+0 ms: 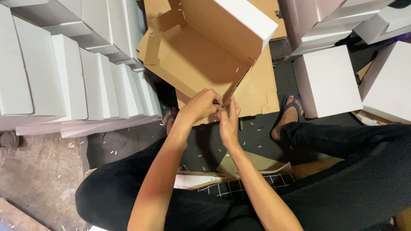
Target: Assembling shoe boxes from flat cardboard sheets by folding and tucking flaps.
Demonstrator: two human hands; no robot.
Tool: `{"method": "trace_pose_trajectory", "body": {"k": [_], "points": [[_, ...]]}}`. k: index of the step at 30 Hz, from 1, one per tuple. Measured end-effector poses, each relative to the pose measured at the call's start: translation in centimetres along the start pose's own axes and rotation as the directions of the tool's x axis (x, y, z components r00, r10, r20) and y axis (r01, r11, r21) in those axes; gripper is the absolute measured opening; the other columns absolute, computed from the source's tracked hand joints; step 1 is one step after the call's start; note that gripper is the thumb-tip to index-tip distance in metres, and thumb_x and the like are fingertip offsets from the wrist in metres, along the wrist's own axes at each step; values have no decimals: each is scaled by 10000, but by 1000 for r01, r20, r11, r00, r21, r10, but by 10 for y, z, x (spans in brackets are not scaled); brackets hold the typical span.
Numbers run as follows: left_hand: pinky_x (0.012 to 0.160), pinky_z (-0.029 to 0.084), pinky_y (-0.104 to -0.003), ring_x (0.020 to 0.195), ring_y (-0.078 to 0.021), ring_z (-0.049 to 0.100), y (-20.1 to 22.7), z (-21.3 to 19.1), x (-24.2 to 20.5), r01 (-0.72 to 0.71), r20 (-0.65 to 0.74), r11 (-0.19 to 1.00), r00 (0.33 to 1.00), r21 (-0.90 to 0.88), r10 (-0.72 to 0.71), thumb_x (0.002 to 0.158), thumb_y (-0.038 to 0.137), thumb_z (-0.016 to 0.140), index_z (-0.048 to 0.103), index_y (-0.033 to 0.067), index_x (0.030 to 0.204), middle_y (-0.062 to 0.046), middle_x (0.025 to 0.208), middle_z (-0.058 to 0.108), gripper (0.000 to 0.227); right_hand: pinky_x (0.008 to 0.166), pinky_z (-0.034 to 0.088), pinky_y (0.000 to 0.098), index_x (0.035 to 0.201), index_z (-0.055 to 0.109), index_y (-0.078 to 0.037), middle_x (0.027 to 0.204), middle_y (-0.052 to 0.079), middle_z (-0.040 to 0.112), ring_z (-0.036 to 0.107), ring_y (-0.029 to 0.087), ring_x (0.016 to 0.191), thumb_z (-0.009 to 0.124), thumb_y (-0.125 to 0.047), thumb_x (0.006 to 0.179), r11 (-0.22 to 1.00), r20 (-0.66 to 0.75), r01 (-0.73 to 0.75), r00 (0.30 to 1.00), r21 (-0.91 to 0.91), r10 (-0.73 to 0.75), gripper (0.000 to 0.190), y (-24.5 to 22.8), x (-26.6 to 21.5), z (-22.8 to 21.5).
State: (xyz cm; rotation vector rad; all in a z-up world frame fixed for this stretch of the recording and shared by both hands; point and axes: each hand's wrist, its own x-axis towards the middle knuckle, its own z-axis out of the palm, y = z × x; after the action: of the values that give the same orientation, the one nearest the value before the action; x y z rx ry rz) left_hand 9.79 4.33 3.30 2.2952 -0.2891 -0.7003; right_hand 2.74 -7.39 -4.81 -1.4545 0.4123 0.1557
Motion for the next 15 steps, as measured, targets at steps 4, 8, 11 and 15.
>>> {"method": "trace_pose_trajectory", "body": {"k": [4, 8, 11, 15], "points": [[704, 504, -413, 790, -364, 690, -18, 6, 12, -35, 31, 997, 999, 63, 33, 738, -2, 570, 745, 134, 677, -122, 717, 714, 230, 1056, 405, 402, 1437, 388, -74, 1305, 155, 396, 432, 307, 1248, 553, -290, 920, 976, -129, -21, 992, -216, -8, 585, -36, -13, 13], [702, 505, -398, 765, -344, 681, -18, 4, 11, -82, 32, 993, 996, 81, 80, 811, 32, 594, 716, 92, 741, -138, 727, 695, 154, 854, 510, 360, 1362, 479, -57, 1247, 154, 475, 546, 310, 1144, 625, -157, 886, 961, -143, 57, 985, -271, -98, 508, -31, 3, 1], [739, 516, -431, 823, -377, 679, -10, 2, 8, -121, 23, 992, 992, 37, 120, 836, 27, 583, 718, 57, 799, -173, 786, 703, 144, 667, 616, 330, 1285, 526, 18, 1196, 200, 497, 610, 342, 1038, 666, -97, 858, 990, -165, 78, 981, -118, -97, 464, -34, 5, -1], [787, 503, -457, 883, -397, 669, -14, 1, 3, -113, 68, 992, 991, -57, 117, 835, 26, 584, 711, 42, 835, -195, 834, 707, 127, 597, 625, 322, 1231, 567, 26, 1131, 185, 538, 650, 305, 938, 684, -94, 845, 994, -214, 79, 972, -79, -94, 421, -39, 1, 1]]}}
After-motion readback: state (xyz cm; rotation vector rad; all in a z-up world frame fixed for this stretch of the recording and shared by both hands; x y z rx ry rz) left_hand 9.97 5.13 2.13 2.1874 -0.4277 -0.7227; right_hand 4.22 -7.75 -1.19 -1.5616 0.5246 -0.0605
